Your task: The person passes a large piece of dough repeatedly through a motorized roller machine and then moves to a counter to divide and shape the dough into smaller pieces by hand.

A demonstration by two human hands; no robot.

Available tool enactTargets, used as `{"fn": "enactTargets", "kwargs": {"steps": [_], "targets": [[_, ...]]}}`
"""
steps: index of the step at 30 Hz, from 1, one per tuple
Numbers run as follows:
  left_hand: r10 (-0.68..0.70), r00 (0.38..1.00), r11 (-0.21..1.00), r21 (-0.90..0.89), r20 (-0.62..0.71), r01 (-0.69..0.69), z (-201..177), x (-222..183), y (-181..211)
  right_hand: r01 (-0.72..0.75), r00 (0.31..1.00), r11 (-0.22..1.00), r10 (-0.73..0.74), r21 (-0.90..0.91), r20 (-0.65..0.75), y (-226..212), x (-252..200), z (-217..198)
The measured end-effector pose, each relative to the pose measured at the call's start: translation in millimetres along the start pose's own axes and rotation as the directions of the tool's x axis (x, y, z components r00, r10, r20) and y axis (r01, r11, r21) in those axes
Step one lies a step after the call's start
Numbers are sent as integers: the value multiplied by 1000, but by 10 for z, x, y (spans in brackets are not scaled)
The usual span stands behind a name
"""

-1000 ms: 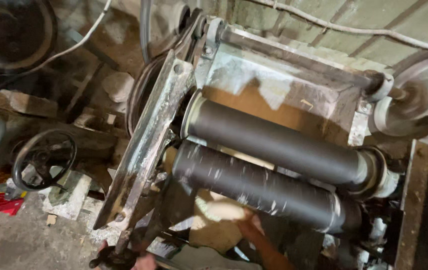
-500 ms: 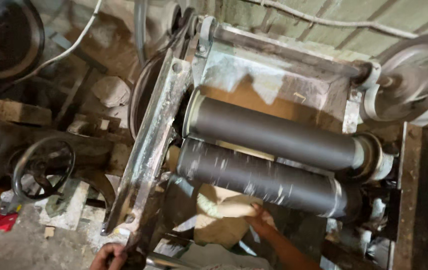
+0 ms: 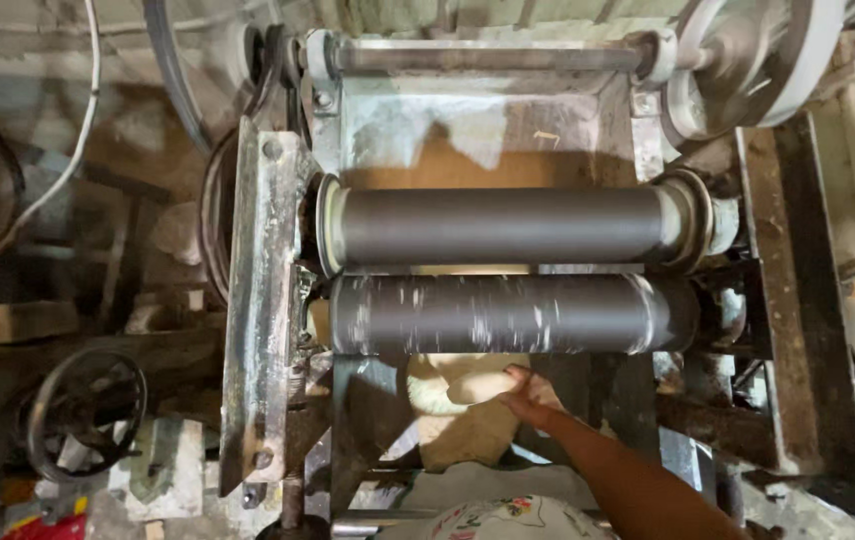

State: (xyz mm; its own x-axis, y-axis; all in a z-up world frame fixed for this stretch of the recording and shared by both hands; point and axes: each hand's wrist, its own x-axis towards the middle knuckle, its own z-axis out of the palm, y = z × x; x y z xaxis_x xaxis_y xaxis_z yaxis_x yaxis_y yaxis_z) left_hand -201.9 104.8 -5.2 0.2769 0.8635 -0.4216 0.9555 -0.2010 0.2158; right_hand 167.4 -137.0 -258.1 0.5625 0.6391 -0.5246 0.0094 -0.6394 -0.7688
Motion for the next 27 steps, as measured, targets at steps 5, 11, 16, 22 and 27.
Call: {"fn": "enactTargets", "kwargs": {"steps": [5,11,16,22,27], "targets": [[275,896,927,151,348,-343,84,-361,410,28,996,952,-51,304,68,-273,-283,6],[717,531,672,-650,451,-354,570,-56,1770,240,957,868,-287,435,44,-1630,-1125,-445],[764,597,470,-845,245,-256,447,89,2849,208,977,659,-111,722,-181,-1772,-1700,-1153],[586,632,693,-718,507,-66,147,455,3504,100,954,483,201,870,-221,-43,-677,-1134],[769,639,288,-903,21,-318,-71,1318,4164,-226,947,707,322,670,-21,374,146,-750]]}}
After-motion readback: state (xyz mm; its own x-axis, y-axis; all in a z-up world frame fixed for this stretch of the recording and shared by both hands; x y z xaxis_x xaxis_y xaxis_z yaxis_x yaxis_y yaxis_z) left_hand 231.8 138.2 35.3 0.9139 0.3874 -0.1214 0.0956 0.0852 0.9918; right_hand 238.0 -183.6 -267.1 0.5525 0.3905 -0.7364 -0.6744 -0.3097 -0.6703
